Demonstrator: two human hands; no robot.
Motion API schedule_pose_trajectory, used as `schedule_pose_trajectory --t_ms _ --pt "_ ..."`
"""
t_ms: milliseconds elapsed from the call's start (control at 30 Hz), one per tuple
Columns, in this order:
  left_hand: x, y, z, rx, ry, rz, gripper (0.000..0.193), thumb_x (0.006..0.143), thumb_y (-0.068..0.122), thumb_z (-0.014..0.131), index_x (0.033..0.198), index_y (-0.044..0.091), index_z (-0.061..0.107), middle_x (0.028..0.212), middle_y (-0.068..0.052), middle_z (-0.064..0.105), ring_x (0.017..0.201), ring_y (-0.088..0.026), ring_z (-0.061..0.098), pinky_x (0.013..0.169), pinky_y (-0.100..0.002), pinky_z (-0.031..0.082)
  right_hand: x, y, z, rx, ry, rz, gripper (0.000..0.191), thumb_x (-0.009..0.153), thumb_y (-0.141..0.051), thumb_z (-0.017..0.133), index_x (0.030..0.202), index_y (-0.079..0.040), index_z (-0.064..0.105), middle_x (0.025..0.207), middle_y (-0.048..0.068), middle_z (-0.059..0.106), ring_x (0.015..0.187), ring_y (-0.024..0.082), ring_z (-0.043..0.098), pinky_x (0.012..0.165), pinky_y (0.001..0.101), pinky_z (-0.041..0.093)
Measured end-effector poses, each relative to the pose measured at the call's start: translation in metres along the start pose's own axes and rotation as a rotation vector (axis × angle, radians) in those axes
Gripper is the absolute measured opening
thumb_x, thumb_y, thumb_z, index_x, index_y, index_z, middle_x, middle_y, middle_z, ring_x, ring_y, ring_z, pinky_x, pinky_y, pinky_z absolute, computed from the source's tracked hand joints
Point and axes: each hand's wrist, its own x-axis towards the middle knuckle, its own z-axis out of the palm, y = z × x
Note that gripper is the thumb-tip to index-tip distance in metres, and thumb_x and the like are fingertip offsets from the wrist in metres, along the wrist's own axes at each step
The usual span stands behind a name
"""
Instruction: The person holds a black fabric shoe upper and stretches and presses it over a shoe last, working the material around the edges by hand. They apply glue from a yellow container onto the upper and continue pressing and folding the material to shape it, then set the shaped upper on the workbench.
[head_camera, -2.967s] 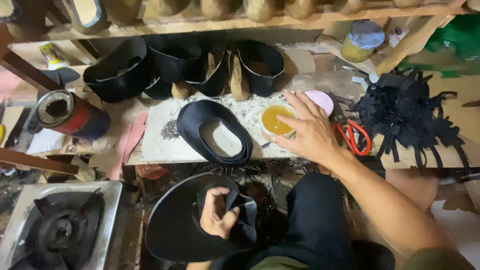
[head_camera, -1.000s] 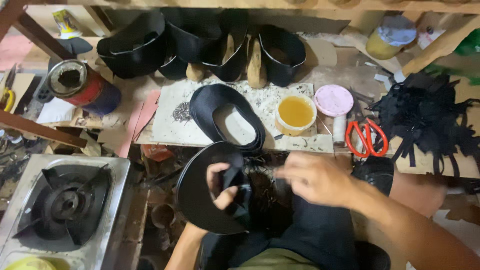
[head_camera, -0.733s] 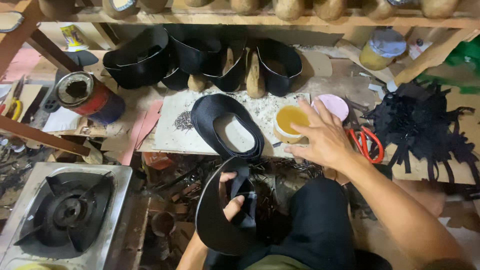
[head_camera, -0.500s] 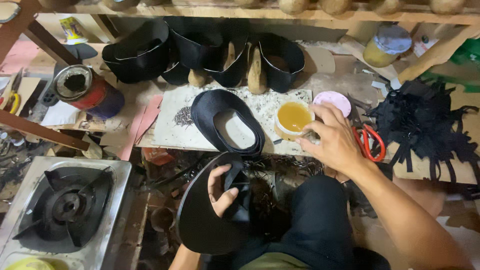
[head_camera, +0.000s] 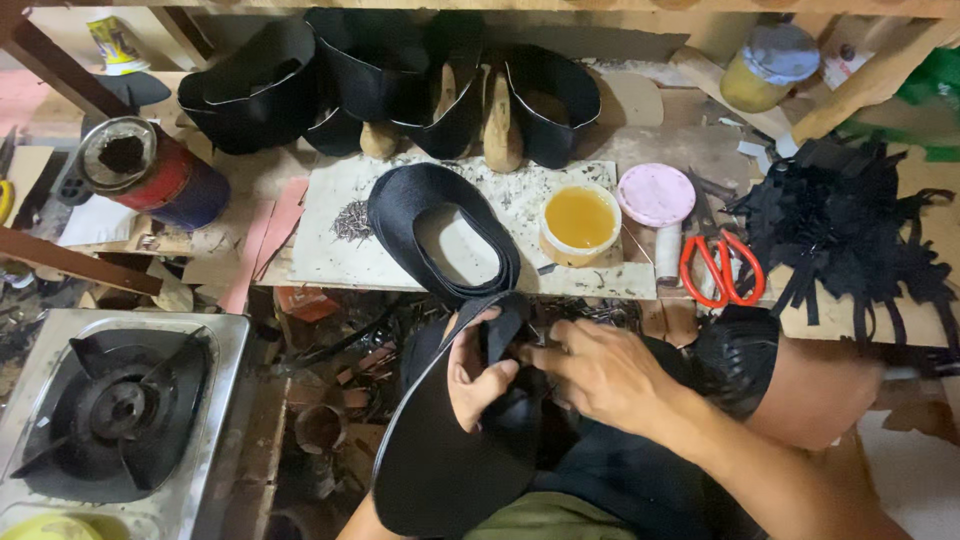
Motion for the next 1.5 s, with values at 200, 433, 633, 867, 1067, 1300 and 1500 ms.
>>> schedule_pose_trajectory --t_ms 200,433,633,867,1067,1300,1500 --pt "-0.004 0.030 -0.009 0.181 -0.117 -0.428 0.062 0.081 0.006 0.073 0.139 0.005 0.051 0.119 -0.008 0.061 0.109 -0.017 0.057 0.098 -0.031 0.046 -0.009 0.005 0.011 0.171 -0.350 0.249 0.037 0.080 -0.010 0.070 0.118 -0.012 0.068 0.088 0.013 0.065 0.073 0.037 0.066 0.063 0.0488 0.051" --pt "0.008 0.046 -0.003 0.473 -0.089 -0.294 0.067 0.080 0.004 0.069 0.143 0.007 0.047 0.125 -0.010 0.063 0.115 -0.018 0.060 0.101 -0.031 0.046 -0.015 0.003 0.012 0.173 -0.111 0.081 0.049 0.078 -0.010 0.069 0.126 -0.011 0.068 0.088 0.012 0.064 0.069 0.034 0.066 0.056 0.0435 0.053" --pt "0.004 0.043 -0.011 0.287 -0.035 -0.239 0.064 0.083 0.005 0.066 0.143 0.002 0.047 0.129 -0.011 0.062 0.122 -0.018 0.059 0.109 -0.032 0.042 -0.020 -0.001 0.013 0.182 -0.188 0.067 0.047 0.079 -0.009 0.069 0.125 -0.018 0.071 0.080 0.007 0.061 0.063 0.026 0.067 0.054 0.0387 0.054" --pt "0.004 0.025 -0.007 0.030 0.133 -0.124 0.060 0.079 0.000 0.068 0.136 -0.002 0.050 0.127 -0.010 0.058 0.120 -0.020 0.054 0.105 -0.033 0.041 -0.023 -0.003 0.012 0.288 -0.104 0.070 0.043 0.081 -0.005 0.067 0.123 -0.013 0.072 0.093 0.008 0.070 0.075 0.024 0.072 0.065 0.0342 0.057" --pt "-0.001 0.052 -0.019 0.388 0.173 -0.413 0.055 0.083 0.007 0.072 0.135 0.002 0.055 0.116 -0.011 0.067 0.108 -0.022 0.065 0.100 -0.032 0.050 -0.027 0.000 0.008 0.509 0.094 0.473 0.042 0.089 -0.008 0.070 0.131 -0.006 0.067 0.097 0.007 0.075 0.081 0.015 0.073 0.073 0.0285 0.060" --pt "-0.009 0.034 0.007 0.288 0.238 -0.125 0.043 0.087 -0.003 0.072 0.128 0.000 0.060 0.111 -0.013 0.069 0.104 -0.015 0.064 0.093 -0.029 0.050 -0.012 -0.011 0.058 0.858 0.117 0.664 0.085 0.073 -0.003 0.088 0.147 -0.006 0.048 0.100 0.008 0.067 0.089 0.011 0.065 0.078 0.0268 0.056" --pt "-0.020 0.041 0.002 0.446 0.229 -0.278 0.044 0.086 0.002 0.074 0.128 0.005 0.059 0.094 -0.011 0.068 0.083 -0.013 0.063 0.073 -0.028 0.053 -0.006 -0.010 0.071 0.906 0.152 0.889 0.079 0.080 -0.006 0.081 0.152 -0.011 0.049 0.080 0.006 0.062 0.073 0.010 0.055 0.067 0.0252 0.047"
